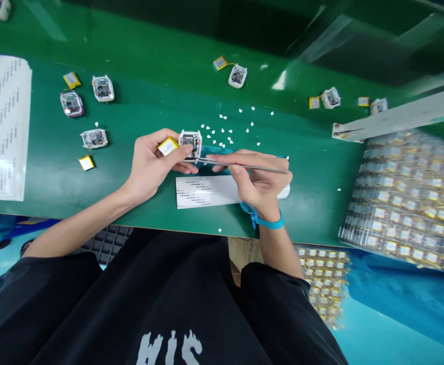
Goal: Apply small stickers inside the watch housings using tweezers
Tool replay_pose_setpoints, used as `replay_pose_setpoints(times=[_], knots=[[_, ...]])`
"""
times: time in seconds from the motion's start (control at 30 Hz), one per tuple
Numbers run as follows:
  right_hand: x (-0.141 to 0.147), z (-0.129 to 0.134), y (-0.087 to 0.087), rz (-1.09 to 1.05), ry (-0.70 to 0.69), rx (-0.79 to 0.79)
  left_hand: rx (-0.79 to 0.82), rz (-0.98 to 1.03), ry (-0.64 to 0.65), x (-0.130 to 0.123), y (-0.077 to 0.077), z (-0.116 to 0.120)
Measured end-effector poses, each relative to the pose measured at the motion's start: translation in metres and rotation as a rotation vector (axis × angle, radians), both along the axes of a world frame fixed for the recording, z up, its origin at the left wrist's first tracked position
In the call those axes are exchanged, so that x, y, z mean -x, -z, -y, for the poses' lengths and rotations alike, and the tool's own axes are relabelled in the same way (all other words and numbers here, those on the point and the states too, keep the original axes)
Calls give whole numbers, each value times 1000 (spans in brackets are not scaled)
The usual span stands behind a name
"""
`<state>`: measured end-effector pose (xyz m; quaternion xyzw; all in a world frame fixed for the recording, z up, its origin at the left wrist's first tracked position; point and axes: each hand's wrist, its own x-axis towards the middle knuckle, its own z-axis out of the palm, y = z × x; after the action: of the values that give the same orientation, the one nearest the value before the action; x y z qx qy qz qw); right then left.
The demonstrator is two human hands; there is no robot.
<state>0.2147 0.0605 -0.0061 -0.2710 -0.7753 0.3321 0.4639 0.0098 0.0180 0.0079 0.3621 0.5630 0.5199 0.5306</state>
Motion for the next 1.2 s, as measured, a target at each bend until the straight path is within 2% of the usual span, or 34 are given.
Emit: replay_pose_setpoints(times=[0.23,0.4,0.5,0.63,0.8,0.9,1.07,1.2], knots=[[-2,3,-2,89,-92,-321,34,18,1,5,-2,-3],[-6,9,-4,243,-90,-385,51,17,16,7,1,-4],[-6,9,-4,215,-108,-435,45,-6,5,6,4,-4],[-6,9,-3,197,-94,-474,34,-29,-25,6,8,-6],[-13,6,-1,158,22,-486,27,61,-83,7,6,-9],[-11,5,-1,157,-24,-486,37,122,-69,5,4,-7],[-3,3,-4,137,-101,-498,50,113,-34,5,4,-4],[-5,3,-4,111,-151,-407,58,111,2,5,3,-3]])
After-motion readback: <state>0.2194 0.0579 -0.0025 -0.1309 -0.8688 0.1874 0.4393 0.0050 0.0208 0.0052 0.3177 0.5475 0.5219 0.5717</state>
